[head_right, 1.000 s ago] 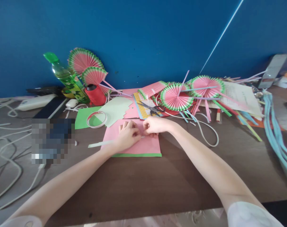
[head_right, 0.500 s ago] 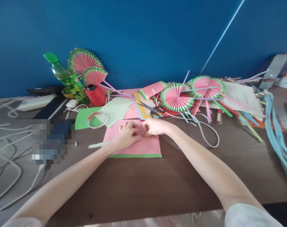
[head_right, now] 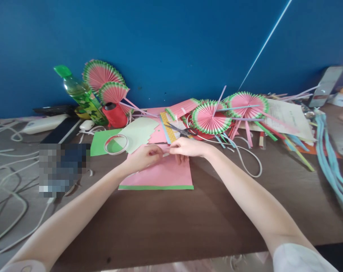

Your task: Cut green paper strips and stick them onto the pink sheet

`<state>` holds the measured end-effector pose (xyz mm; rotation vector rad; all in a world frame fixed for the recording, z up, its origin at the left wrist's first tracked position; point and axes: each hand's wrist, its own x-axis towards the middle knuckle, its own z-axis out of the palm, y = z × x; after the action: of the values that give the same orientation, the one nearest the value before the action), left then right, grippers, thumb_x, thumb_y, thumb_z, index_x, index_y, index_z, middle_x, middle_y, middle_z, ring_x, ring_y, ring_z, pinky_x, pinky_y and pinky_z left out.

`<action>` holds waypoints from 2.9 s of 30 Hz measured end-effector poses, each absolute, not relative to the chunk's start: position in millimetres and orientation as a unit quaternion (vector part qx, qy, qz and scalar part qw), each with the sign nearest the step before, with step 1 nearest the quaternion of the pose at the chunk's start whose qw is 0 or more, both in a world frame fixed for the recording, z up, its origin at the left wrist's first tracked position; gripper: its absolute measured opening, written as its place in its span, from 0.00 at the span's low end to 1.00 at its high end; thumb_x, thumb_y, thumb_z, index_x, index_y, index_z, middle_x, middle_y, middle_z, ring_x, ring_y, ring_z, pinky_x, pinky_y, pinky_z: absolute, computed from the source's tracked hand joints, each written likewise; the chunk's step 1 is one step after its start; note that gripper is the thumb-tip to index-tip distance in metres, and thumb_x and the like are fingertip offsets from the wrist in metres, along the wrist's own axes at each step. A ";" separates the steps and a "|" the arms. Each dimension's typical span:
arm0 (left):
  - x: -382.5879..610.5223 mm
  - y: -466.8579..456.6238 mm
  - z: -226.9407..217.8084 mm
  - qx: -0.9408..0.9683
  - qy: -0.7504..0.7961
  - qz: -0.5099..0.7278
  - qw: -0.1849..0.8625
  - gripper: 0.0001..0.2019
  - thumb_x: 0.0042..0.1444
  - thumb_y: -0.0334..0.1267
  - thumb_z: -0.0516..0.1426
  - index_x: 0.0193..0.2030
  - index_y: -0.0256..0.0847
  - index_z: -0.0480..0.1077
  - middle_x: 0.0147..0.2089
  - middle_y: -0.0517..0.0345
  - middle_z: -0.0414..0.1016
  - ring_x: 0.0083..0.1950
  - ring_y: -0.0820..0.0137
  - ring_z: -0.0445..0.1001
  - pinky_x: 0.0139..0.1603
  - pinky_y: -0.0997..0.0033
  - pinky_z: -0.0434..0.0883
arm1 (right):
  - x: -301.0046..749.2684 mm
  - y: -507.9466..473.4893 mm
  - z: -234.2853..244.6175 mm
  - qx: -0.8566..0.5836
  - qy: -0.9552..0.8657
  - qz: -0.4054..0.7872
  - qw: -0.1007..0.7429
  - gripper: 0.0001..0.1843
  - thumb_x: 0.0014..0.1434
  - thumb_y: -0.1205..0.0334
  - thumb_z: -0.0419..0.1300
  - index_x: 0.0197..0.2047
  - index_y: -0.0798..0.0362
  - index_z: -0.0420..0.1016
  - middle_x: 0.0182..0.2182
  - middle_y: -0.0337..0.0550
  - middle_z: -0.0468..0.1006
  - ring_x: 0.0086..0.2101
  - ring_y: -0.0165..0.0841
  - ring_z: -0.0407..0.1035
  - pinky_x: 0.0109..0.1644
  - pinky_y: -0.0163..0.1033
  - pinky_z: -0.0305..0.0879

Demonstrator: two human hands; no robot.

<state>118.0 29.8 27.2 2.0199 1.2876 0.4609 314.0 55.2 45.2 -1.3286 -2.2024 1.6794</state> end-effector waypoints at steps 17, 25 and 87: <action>119.0 27.0 32.9 0.688 0.547 0.222 0.422 0.12 0.48 0.45 0.53 0.26 0.38 0.69 0.23 0.61 0.66 0.25 0.74 0.62 0.26 0.74 0.59 | 305.3 45.5 56.6 -0.399 -0.745 0.500 0.191 0.09 0.53 0.58 0.56 0.29 0.56 0.70 0.24 0.40 0.74 0.26 0.29 0.69 0.33 0.35 0.65; 115.1 29.2 28.6 0.661 0.563 0.238 0.436 0.12 0.47 0.46 0.53 0.23 0.38 0.64 0.23 0.63 0.62 0.26 0.75 0.60 0.26 0.74 0.56 | 310.5 50.7 54.4 -0.381 -0.719 0.526 0.245 0.10 0.52 0.57 0.59 0.31 0.57 0.72 0.29 0.44 0.77 0.33 0.32 0.73 0.41 0.40 0.68; 109.0 27.1 37.0 0.642 0.345 0.214 0.651 0.07 0.53 0.36 0.52 0.32 0.35 0.69 0.29 0.56 0.74 0.28 0.75 0.69 0.37 0.71 0.67 | 309.7 47.4 54.3 -0.261 -0.768 0.563 0.158 0.06 0.53 0.70 0.54 0.35 0.54 0.68 0.31 0.39 0.71 0.33 0.28 0.66 0.40 0.36 0.62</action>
<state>109.0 27.1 37.0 1.4572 0.7834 0.4866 309.7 47.4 54.3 -0.7470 -2.1956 1.6110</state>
